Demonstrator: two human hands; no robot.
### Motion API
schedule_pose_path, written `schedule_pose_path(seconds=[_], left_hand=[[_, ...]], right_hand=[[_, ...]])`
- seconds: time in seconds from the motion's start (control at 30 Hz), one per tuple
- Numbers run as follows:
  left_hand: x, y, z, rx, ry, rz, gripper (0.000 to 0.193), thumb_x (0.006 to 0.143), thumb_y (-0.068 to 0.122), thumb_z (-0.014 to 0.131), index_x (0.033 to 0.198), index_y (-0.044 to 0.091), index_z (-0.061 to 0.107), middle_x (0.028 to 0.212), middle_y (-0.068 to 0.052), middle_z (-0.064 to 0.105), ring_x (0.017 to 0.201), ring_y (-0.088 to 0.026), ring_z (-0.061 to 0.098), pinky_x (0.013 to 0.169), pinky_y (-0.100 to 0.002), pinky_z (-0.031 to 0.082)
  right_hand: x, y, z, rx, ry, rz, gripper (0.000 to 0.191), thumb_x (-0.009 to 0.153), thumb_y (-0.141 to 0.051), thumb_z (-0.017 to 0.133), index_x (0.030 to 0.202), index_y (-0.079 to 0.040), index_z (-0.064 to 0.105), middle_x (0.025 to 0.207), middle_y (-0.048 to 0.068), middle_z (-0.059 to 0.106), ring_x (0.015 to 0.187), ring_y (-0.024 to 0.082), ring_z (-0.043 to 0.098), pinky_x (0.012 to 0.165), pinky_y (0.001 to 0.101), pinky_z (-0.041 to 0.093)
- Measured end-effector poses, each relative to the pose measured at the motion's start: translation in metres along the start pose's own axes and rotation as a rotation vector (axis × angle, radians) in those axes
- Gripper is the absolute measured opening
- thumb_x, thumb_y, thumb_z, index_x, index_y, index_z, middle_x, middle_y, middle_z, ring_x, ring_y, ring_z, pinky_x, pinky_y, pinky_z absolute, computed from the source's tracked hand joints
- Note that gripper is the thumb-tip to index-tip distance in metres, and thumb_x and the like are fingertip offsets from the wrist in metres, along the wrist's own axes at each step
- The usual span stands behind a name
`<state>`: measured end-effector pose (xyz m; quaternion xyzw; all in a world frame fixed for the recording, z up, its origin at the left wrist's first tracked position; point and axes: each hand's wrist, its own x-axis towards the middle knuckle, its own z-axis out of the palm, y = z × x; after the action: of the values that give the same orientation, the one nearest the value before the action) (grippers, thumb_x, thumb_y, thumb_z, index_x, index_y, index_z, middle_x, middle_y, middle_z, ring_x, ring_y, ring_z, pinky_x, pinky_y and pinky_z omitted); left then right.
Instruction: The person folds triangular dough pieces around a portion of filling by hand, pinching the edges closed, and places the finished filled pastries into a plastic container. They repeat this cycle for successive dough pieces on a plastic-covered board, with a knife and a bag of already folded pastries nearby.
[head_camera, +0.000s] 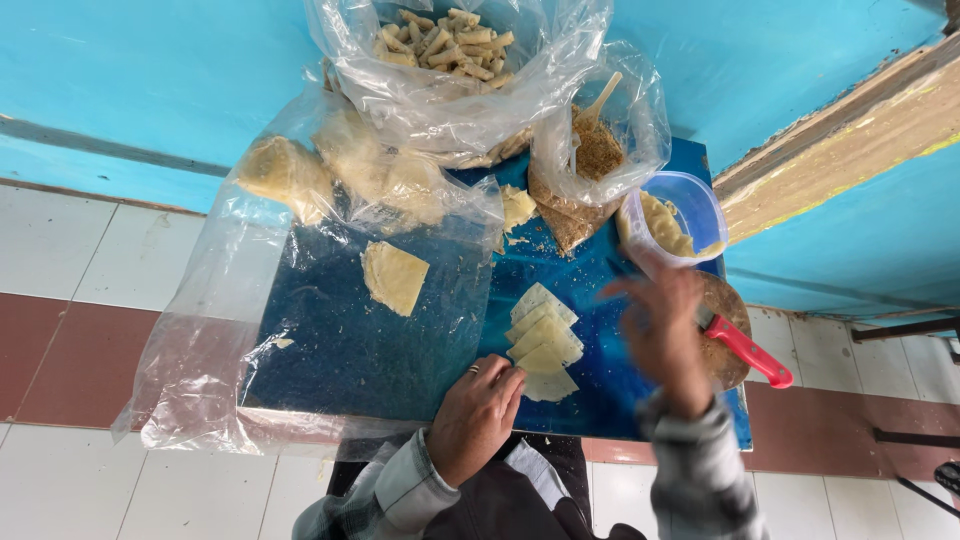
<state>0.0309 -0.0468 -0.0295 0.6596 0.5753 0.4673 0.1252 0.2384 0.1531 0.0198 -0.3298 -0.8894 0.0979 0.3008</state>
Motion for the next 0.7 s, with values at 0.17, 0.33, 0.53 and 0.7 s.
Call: schedule_pose_path(seconds=[0.17, 0.33, 0.53, 0.7], left_hand=[[0.001, -0.004, 0.005, 0.033, -0.018, -0.007, 0.015, 0.093, 0.004, 0.069, 0.106, -0.001, 0.063, 0.099, -0.012, 0.059, 0.088, -0.027, 0.064, 0.076, -0.036, 0.055], [0.003, -0.007, 0.009, 0.036, -0.001, 0.019, 0.016, 0.092, 0.003, 0.068, 0.107, -0.001, 0.064, 0.1, -0.012, 0.059, 0.09, -0.028, 0.064, 0.078, -0.037, 0.055], [0.008, -0.002, 0.002, -0.047, -0.019, -0.021, 0.013, 0.095, 0.006, 0.067, 0.105, -0.002, 0.064, 0.099, -0.014, 0.059, 0.089, -0.031, 0.062, 0.076, -0.042, 0.052], [0.01, 0.002, -0.009, -0.126, -0.028, -0.057, 0.008, 0.096, 0.006, 0.065, 0.101, 0.0, 0.064, 0.098, -0.015, 0.057, 0.087, -0.033, 0.061, 0.076, -0.043, 0.051]], right_hand=[[-0.058, -0.074, 0.027, -0.484, -0.22, -0.211, 0.068, 0.07, 0.004, 0.065, 0.129, -0.031, 0.069, 0.149, 0.004, 0.054, 0.138, 0.03, 0.048, 0.118, 0.0674, 0.016], [-0.047, -0.061, 0.002, -0.689, -0.16, -0.306, 0.061, 0.077, 0.001, 0.065, 0.129, -0.031, 0.073, 0.148, 0.0, 0.057, 0.137, 0.027, 0.05, 0.121, 0.0655, 0.018], [0.069, -0.005, -0.025, -0.55, 0.141, -0.162, 0.034, 0.095, -0.013, 0.071, 0.127, -0.023, 0.076, 0.132, -0.001, 0.068, 0.128, 0.024, 0.059, 0.12, 0.0605, 0.026], [0.207, 0.04, 0.029, -0.408, -0.282, 0.26, 0.026, 0.099, -0.04, 0.068, 0.102, -0.018, 0.081, 0.106, 0.008, 0.075, 0.102, 0.032, 0.068, 0.093, 0.0496, 0.047]])
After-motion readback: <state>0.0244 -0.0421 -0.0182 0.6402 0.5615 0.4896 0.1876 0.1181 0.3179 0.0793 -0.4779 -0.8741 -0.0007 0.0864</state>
